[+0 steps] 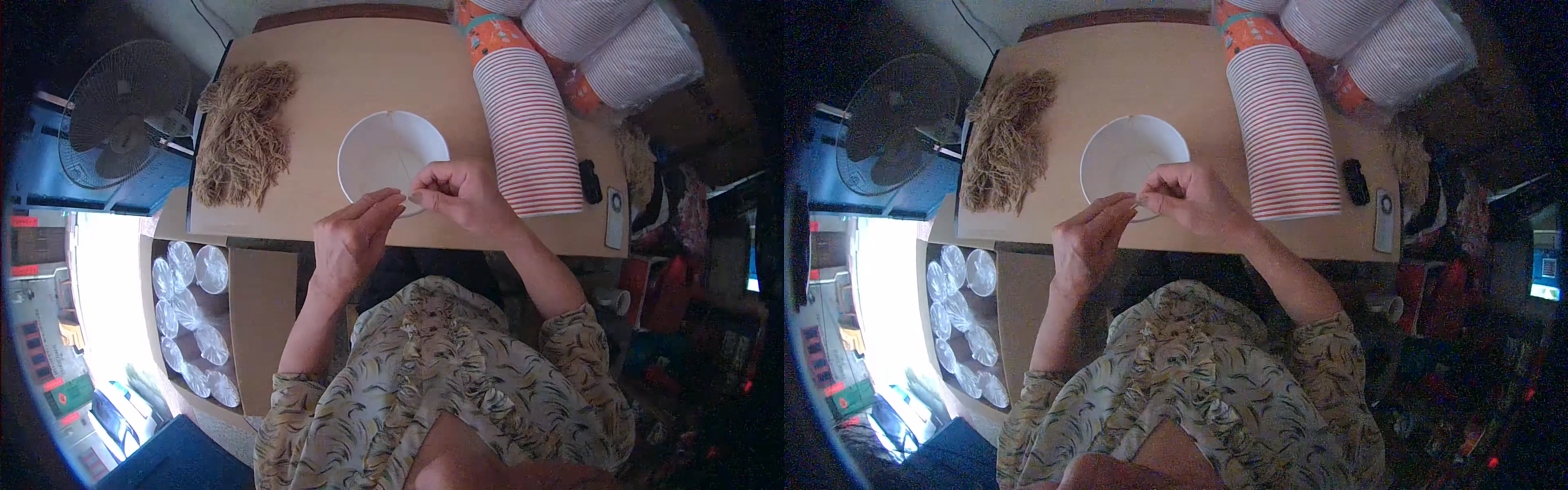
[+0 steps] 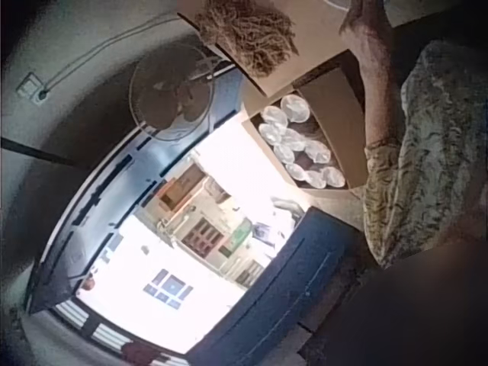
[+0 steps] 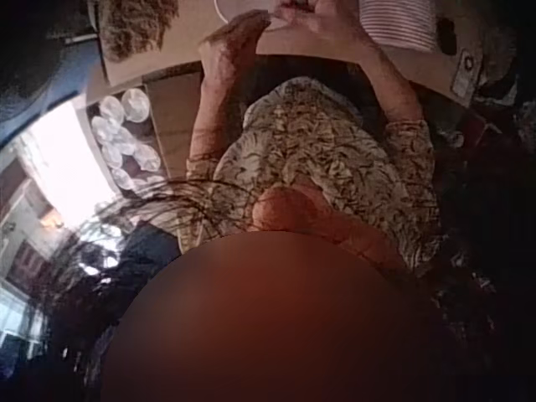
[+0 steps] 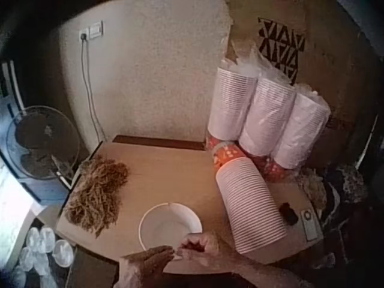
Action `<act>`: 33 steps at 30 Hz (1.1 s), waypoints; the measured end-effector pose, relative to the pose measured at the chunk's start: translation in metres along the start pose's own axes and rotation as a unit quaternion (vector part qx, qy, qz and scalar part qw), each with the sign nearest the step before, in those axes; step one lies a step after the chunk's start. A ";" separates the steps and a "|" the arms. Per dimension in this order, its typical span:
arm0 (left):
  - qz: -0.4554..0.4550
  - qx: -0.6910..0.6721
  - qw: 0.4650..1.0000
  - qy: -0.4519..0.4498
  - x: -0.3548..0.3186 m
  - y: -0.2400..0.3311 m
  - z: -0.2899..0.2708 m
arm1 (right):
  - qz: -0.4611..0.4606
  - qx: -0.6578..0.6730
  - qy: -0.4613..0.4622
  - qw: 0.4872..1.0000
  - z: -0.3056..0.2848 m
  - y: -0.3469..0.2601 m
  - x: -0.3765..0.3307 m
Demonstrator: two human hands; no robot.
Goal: The recorder is unpacking paper buckets and attaching string handles to them at a workbench.
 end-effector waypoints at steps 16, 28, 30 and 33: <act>0.011 0.064 0.997 -0.043 -0.066 -0.014 0.033 | 0.041 -0.204 -0.085 0.974 0.005 -0.002 0.001; 0.030 0.059 0.997 -0.027 -0.073 -0.014 0.037 | 0.061 -0.231 -0.144 0.960 0.012 0.013 -0.003; 0.025 0.060 0.997 -0.032 -0.073 -0.014 0.037 | 0.063 -0.224 -0.150 0.961 0.013 0.012 -0.002; 0.035 0.055 0.998 -0.023 -0.072 -0.014 0.037 | 0.073 -0.231 -0.154 0.958 0.014 0.009 -0.002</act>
Point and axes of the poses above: each hand's wrist, its own x-axis towards the middle knuckle, its own z-axis out of the palm, y = z × x, the point moved 4 cm from there along x, towards the middle knuckle, and after that the axes turned 2 degrees about -z, right-handed, at the moved point
